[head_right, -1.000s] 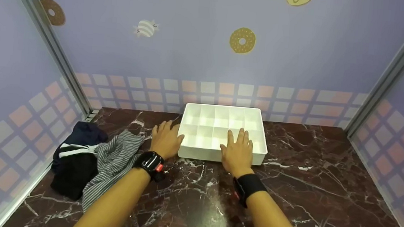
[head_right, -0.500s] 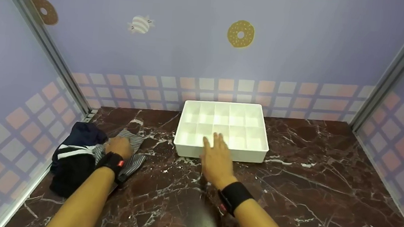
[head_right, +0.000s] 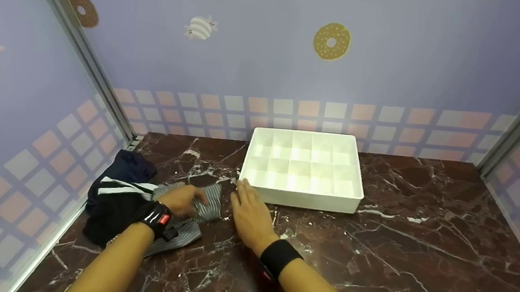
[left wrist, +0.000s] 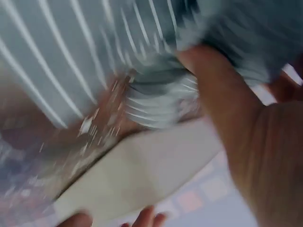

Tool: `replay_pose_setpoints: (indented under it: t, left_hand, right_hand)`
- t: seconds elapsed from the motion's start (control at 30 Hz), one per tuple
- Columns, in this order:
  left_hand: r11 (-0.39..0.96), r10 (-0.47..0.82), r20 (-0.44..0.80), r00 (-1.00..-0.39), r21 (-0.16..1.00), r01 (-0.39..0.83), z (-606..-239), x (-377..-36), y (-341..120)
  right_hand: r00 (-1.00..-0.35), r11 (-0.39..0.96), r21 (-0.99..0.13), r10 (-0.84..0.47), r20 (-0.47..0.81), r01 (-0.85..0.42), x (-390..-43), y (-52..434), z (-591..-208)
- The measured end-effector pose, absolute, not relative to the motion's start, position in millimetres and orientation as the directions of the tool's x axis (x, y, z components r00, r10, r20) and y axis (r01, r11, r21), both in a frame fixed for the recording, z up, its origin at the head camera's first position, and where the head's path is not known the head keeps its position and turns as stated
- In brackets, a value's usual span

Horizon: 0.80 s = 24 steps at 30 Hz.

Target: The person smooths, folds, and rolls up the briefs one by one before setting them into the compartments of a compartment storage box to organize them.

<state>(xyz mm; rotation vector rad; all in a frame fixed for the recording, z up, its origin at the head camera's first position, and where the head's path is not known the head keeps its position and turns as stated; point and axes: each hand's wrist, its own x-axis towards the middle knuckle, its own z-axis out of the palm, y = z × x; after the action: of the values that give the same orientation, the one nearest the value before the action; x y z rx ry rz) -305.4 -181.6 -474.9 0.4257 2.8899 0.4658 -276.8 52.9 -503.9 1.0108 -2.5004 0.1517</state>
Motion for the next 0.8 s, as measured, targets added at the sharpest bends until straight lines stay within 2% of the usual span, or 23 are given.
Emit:
replay_pose_setpoints:
  t: [0.1,0.27,0.4,0.5,0.6,0.7,0.8]
  left_hand:
    - [0.879,0.403,-0.222,-0.888,0.363,0.308,-472,-303,-165]
    - [0.81,0.503,-0.251,-0.827,0.471,0.35,-475,-304,-148]
    - [0.738,0.556,-0.278,-0.783,0.598,0.311,-476,-306,-151]
    - [0.713,0.545,-0.252,-0.799,0.641,0.284,-473,-310,-161]
    - [0.695,0.51,-0.13,-0.85,0.644,0.319,-474,-316,-171]
    - [0.743,0.441,0.008,-0.897,0.557,0.371,-478,-318,-176]
    - [0.815,0.38,0.037,-0.924,0.459,0.353,-484,-314,-177]
  right_hand:
    - [-0.59,0.677,0.1,-0.696,0.408,-0.729,-277,53,-507]
    - [-0.604,0.614,-0.045,-0.755,0.256,-0.788,-280,60,-514]
    - [-0.597,0.595,-0.058,-0.788,0.15,-0.801,-279,74,-521]
    - [-0.578,0.576,-0.069,-0.797,0.178,-0.815,-279,86,-522]
    - [-0.582,0.573,-0.106,-0.786,0.211,-0.813,-279,101,-522]
    - [-0.604,0.589,-0.135,-0.769,0.212,-0.797,-280,117,-522]
    - [-0.637,0.617,-0.161,-0.742,0.206,-0.77,-281,134,-522]
